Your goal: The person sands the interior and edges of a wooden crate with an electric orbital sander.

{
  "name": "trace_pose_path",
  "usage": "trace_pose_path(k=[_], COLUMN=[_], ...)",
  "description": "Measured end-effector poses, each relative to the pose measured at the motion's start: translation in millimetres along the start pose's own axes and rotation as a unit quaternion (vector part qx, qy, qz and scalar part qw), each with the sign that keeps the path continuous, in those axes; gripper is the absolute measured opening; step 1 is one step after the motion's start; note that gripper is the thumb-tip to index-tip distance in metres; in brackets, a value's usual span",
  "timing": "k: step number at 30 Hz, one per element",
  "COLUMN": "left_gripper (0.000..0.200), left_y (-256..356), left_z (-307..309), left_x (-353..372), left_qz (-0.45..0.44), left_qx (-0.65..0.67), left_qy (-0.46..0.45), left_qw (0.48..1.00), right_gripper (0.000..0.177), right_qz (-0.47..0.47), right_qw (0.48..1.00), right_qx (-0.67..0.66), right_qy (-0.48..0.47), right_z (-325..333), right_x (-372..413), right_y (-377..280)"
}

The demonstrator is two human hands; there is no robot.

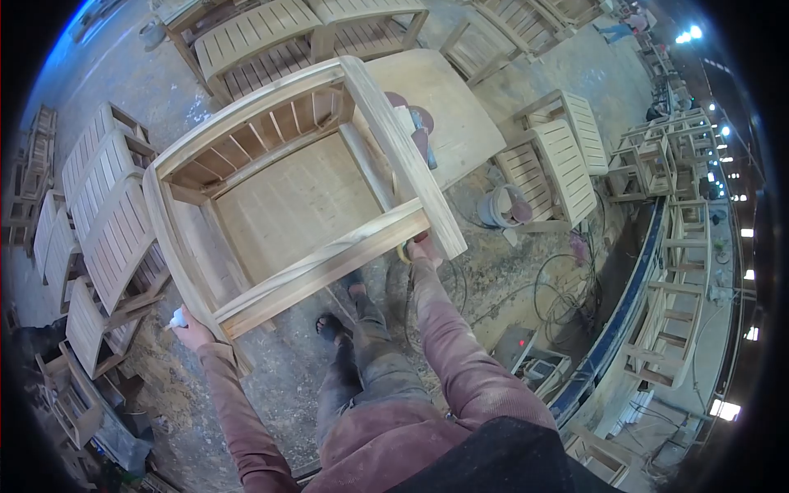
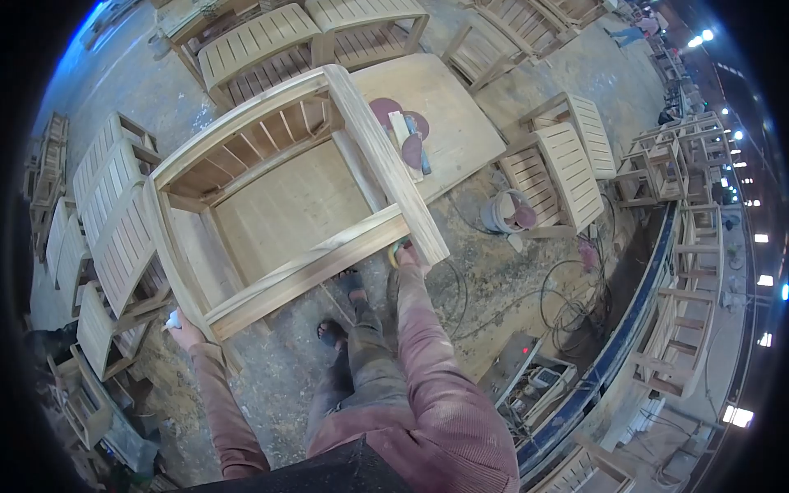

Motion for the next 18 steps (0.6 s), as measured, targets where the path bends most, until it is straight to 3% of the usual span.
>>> trace_pose_path(k=[1,2,4,5,6,7,8,10,11,13,14,16,17,18], left_gripper=[0.045,0.045,0.046,0.046,0.045,0.045,0.045,0.046,0.046,0.046,0.046,0.043,0.043,0.041], left_y=[-2,-4,-2,1,9,12,10,5,4,-1,-8,-17,-10,-2], left_z=[-1,-2,-1,-1,-1,0,2,-1,-3,-3,-2,-2,-3,-4], left_x=[0,2,-1,-1,5,8,6,2,3,3,0,-9,-8,0], left_qz=[0.004,0.005,-0.008,-0.009,-0.003,0.004,0.006,-0.001,-0.001,0.005,0.004,-0.022,-0.025,-0.032], left_qx=[0.0,-0.001,0.001,0.0,-0.024,-0.048,-0.051,-0.034,-0.038,0.037,0.027,-0.001,-0.005,-0.02], left_qy=[0.005,0.005,-0.002,0.001,0.011,0.022,0.024,0.015,0.016,0.004,0.009,0.006,0.011,0.023], left_qw=[1.0,1.0,1.0,1.0,1.0,0.999,0.998,0.999,0.999,0.999,1.0,1.0,1.0,0.999], right_gripper=[0.037,0.037,0.032,0.032,0.03,0.029,0.029,0.033,0.033,0.03,0.03,0.026,0.022,0.022], right_qz=[0.081,0.081,0.043,0.045,0.068,0.085,0.085,0.179,0.178,0.111,0.112,0.041,0.055,0.055], right_qw=[0.976,0.976,0.97,0.97,0.992,0.945,0.946,0.981,0.981,0.97,0.97,0.986,0.991,0.99], right_qx=[0.184,0.185,0.202,0.201,-0.058,-0.313,-0.311,-0.043,-0.042,0.214,0.214,0.138,-0.119,-0.121], right_qy=[0.083,0.082,-0.125,-0.127,-0.085,-0.037,-0.04,0.066,0.062,0.021,0.009,-0.079,-0.028,-0.036], right_z=[6,12,40,-10,-48,-92,-87,-41,-24,38,57,77,31,43], right_x=[-1,-6,2,-16,-34,-61,-57,-39,-28,5,19,35,12,21], right_y=[-14,-13,-17,22,79,110,107,61,20,-39,-54,-50,7,-4])
Point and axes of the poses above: each hand's wrist, its own x-axis away from the middle knuckle, its own z-axis out of the back of the hand, y = z × x, the point moved 5 cm from there along -x, towards the middle knuckle, and after that the axes turned 8 degrees about x, right-handed, at the moved point
